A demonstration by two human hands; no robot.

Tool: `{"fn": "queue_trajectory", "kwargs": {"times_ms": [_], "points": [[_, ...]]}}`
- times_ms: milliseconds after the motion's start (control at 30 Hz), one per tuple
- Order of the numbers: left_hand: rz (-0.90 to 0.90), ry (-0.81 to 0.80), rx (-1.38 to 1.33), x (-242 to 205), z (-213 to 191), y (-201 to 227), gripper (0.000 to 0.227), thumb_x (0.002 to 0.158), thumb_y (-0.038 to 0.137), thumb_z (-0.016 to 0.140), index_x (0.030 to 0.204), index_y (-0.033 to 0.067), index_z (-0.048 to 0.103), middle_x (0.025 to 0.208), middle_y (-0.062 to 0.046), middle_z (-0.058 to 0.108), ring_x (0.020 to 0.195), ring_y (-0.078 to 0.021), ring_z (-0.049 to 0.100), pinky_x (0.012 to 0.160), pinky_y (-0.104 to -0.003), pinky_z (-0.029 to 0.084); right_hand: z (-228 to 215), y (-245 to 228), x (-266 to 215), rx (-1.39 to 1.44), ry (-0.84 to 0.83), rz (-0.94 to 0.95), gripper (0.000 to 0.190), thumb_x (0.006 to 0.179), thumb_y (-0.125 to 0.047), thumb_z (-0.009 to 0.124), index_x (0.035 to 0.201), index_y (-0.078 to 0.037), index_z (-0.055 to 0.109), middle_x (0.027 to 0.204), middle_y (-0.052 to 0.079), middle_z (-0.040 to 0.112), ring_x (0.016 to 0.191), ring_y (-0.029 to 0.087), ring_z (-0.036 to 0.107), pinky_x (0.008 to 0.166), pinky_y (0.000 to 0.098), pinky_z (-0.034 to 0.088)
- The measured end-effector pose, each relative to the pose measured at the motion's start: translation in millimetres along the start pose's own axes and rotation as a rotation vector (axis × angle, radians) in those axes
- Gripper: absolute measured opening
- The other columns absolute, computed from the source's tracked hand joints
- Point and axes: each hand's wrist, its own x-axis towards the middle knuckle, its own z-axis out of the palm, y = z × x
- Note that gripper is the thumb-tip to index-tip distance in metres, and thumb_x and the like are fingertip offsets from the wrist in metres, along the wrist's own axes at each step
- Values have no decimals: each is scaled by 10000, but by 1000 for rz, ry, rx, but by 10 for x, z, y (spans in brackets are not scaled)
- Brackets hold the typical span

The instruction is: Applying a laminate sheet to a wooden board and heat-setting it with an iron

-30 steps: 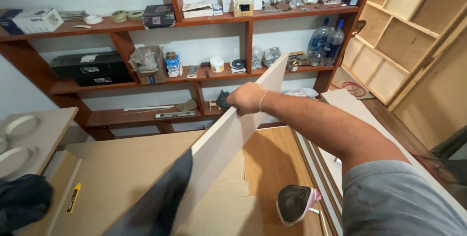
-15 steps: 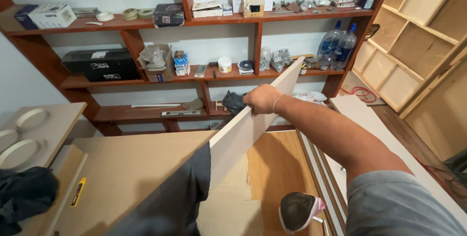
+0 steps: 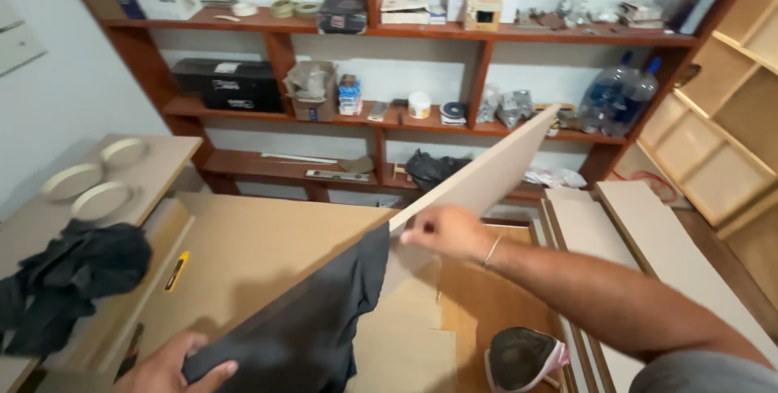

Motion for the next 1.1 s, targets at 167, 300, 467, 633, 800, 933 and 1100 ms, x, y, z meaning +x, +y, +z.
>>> {"fn": "queue_trajectory", "kwargs": {"times_ms": [167, 300, 467, 633, 800, 933, 1100], "points": [[55, -119, -58, -339, -301, 140, 443, 843, 747, 591, 1144, 446, 716, 1061, 184, 807, 846, -116, 762, 819, -276, 527, 575, -291, -146, 637, -219, 218, 421, 933, -500, 695, 706, -162, 589, 732, -24, 655, 737, 85, 684, 733, 236, 516], [165, 155, -53, -91, 97, -85, 525, 788, 782, 585, 1197, 471, 693, 1000, 121, 769, 1014, -132, 745, 841, -339, 563, 740, -240, -129, 873, 0, 300, 386, 1023, -282, 653, 675, -135, 571, 642, 37, 642, 587, 122, 581, 621, 267, 493], [281, 245, -86, -64, 164, -126, 449, 817, 686, 640, 1118, 365, 729, 1137, 105, 785, 1094, -216, 736, 891, -399, 575, 485, 106, 56, 1030, 157, 382, 229, 1040, -260, 599, 886, -101, 661, 723, 55, 622, 601, 173, 604, 579, 310, 543], [350, 250, -68, -166, 88, -24, 343, 831, 646, 663, 957, 343, 760, 956, 69, 802, 958, -222, 748, 785, -373, 555, 176, 258, 79, 577, 37, 349, 490, 955, -283, 717, 554, -152, 467, 524, 54, 587, 471, 119, 474, 514, 249, 404], [318, 179, -10, -310, -64, 117, 309, 871, 637, 629, 929, 349, 725, 971, 78, 787, 988, -222, 730, 792, -385, 535, 31, -21, -41, -126, 314, -25, 350, 821, -400, 815, 960, -151, 612, 908, 66, 718, 853, 278, 668, 761, 430, 496], [339, 278, 10, -215, 14, 126, 301, 830, 601, 689, 851, 301, 676, 952, 52, 760, 987, -262, 711, 778, -432, 519, 162, -53, 174, -314, 72, -530, 570, 843, -401, 799, 1351, -176, 670, 1365, 61, 652, 1244, 281, 574, 1004, 447, 402], [395, 333, 9, -161, 36, 116, 301, 822, 570, 715, 862, 275, 669, 951, 31, 750, 964, -292, 699, 780, -448, 517, 6, -217, 392, -363, -122, -507, 202, 894, -299, 720, 1046, -166, 740, 1005, 40, 747, 964, 278, 674, 856, 448, 488]]}}
